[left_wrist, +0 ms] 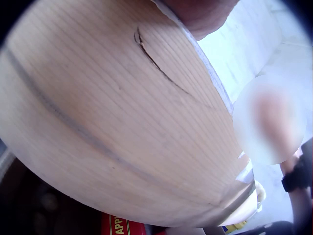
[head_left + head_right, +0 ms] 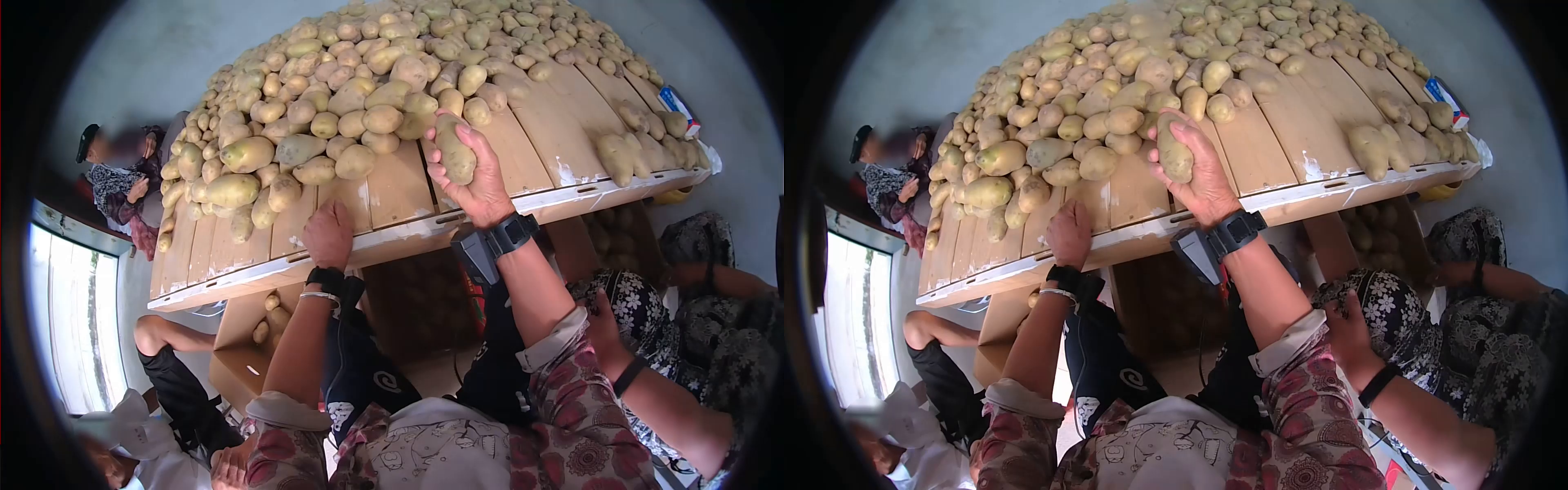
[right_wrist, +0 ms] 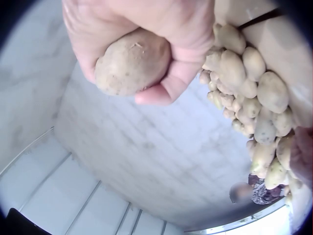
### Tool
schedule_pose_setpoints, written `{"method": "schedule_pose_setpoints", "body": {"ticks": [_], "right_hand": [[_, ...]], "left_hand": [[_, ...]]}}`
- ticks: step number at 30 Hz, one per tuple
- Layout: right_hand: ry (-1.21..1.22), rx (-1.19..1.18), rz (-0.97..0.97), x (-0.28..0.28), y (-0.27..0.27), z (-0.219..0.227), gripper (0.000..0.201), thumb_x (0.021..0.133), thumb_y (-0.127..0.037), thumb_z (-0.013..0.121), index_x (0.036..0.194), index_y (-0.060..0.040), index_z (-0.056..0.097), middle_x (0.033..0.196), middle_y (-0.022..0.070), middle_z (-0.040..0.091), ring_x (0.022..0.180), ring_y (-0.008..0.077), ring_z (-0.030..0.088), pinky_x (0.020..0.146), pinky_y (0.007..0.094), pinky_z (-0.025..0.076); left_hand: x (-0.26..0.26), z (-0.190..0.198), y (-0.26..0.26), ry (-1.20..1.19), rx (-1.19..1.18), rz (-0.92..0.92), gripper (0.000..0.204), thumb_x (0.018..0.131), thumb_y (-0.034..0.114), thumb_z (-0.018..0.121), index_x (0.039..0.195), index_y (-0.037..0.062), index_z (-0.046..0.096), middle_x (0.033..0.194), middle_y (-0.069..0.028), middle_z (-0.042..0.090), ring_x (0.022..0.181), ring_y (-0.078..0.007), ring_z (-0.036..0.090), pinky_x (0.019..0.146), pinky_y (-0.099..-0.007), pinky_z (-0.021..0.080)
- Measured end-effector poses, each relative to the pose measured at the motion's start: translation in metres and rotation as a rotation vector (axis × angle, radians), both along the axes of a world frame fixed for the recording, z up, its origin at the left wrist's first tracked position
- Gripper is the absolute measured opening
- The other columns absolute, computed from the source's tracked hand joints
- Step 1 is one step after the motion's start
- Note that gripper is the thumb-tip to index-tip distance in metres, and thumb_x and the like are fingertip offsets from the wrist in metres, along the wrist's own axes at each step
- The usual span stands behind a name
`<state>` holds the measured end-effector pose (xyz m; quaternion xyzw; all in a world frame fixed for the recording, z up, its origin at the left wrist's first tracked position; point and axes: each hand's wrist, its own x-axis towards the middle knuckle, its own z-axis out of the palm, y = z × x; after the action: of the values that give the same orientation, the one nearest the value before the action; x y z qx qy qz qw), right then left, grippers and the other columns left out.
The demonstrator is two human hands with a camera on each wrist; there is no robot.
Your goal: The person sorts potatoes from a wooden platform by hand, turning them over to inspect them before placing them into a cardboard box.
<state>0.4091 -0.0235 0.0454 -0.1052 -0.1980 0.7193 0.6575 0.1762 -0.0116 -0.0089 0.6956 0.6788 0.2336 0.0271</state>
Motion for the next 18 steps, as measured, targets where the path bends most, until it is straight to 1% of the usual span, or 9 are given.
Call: {"method": "schedule_pose_setpoints", "body": {"ticks": [3, 5, 7, 10, 13, 15, 16, 17, 18], "right_hand": [[-0.106, 0.054, 0.067, -0.004, -0.001, -0.007, 0.041, 0.084, -0.022, 0.058, 0.12, -0.0101, 0.043, 0.098, 0.007, 0.055, 0.075, 0.0163, 0.055, 0.061, 0.0269, 0.046], [-0.244, 0.05, 0.041, -0.009, -0.012, -0.01, 0.04, 0.087, -0.022, 0.056, 0.123, -0.0104, 0.042, 0.106, 0.01, 0.053, 0.08, 0.0183, 0.053, 0.065, 0.0285, 0.046], [-0.278, 0.138, 0.18, -0.014, -0.018, -0.015, 0.04, 0.086, -0.019, 0.057, 0.123, -0.0106, 0.042, 0.108, 0.0109, 0.053, 0.084, 0.0192, 0.056, 0.069, 0.0301, 0.048], [-0.415, 0.135, 0.291, -0.025, -0.036, -0.026, 0.037, 0.085, -0.019, 0.059, 0.119, -0.009, 0.046, 0.104, 0.0099, 0.056, 0.085, 0.0174, 0.057, 0.07, 0.03, 0.05], [-0.856, 0.206, 0.373, -0.038, -0.059, -0.019, 0.031, 0.083, -0.025, 0.063, 0.107, -0.0067, 0.055, 0.097, 0.0059, 0.059, 0.086, 0.0116, 0.058, 0.075, 0.0261, 0.05], [-0.996, 0.393, 0.386, -0.043, -0.057, -0.03, 0.029, 0.084, -0.028, 0.062, 0.103, -0.0065, 0.057, 0.096, 0.005, 0.06, 0.083, 0.0113, 0.059, 0.078, 0.0251, 0.048], [-0.816, 0.247, 0.543, -0.043, -0.059, -0.035, 0.028, 0.085, -0.029, 0.061, 0.1, -0.0053, 0.058, 0.096, 0.0059, 0.06, 0.083, 0.0136, 0.061, 0.081, 0.027, 0.048], [-0.818, 0.241, 0.546, -0.041, -0.059, -0.038, 0.028, 0.085, -0.029, 0.061, 0.1, -0.0053, 0.058, 0.096, 0.0059, 0.06, 0.083, 0.0136, 0.061, 0.081, 0.027, 0.048], [-0.775, 0.082, 0.518, -0.04, -0.057, -0.036, 0.028, 0.086, -0.029, 0.06, 0.099, -0.0052, 0.058, 0.095, 0.0064, 0.061, 0.084, 0.0144, 0.062, 0.081, 0.0278, 0.049]], "left_hand": [[-0.003, -0.003, 0.005, 0.012, 0.051, 0.0, 0.031, 0.089, 0.029, 0.042, 0.078, 0.0058, 0.059, 0.075, -0.0218, 0.061, 0.072, -0.0417, 0.058, 0.066, -0.0504, 0.046], [-0.011, -0.016, 0.007, 0.069, 0.072, -0.023, 0.033, 0.089, 0.031, 0.041, 0.081, 0.0056, 0.06, 0.077, -0.0231, 0.061, 0.074, -0.042, 0.059, 0.068, -0.051, 0.046], [-0.011, -0.011, 0.009, 0.057, 0.014, -0.028, 0.034, 0.089, 0.033, 0.04, 0.084, 0.0054, 0.06, 0.082, -0.0239, 0.061, 0.079, -0.0423, 0.058, 0.07, -0.0507, 0.045], [-0.011, -0.009, 0.01, 0.03, -0.04, 0.002, 0.034, 0.088, 0.033, 0.04, 0.084, 0.006, 0.06, 0.083, -0.0234, 0.061, 0.081, -0.0424, 0.058, 0.072, -0.0509, 0.044], [-0.012, -0.006, 0.01, 0.002, -0.043, -0.01, 0.033, 0.087, 0.032, 0.039, 0.084, 0.0066, 0.061, 0.085, -0.0237, 0.061, 0.082, -0.0432, 0.057, 0.074, -0.0512, 0.043], [-0.008, -0.005, 0.009, 0.012, -0.073, 0.04, 0.034, 0.087, 0.033, 0.04, 0.084, 0.0064, 0.061, 0.085, -0.0236, 0.061, 0.082, -0.0435, 0.057, 0.074, -0.051, 0.044], [-0.008, -0.005, 0.009, 0.008, -0.078, 0.039, 0.034, 0.087, 0.033, 0.04, 0.084, 0.0064, 0.061, 0.085, -0.0236, 0.061, 0.082, -0.0435, 0.057, 0.074, -0.051, 0.044], [-0.009, -0.006, 0.01, 0.006, -0.075, 0.019, 0.034, 0.087, 0.033, 0.04, 0.085, 0.0065, 0.061, 0.085, -0.0233, 0.062, 0.082, -0.0432, 0.057, 0.074, -0.0505, 0.044], [-0.011, -0.007, 0.01, 0.008, -0.073, 0.001, 0.034, 0.087, 0.033, 0.04, 0.085, 0.0067, 0.061, 0.085, -0.0229, 0.062, 0.082, -0.0428, 0.057, 0.074, -0.05, 0.044]]}}
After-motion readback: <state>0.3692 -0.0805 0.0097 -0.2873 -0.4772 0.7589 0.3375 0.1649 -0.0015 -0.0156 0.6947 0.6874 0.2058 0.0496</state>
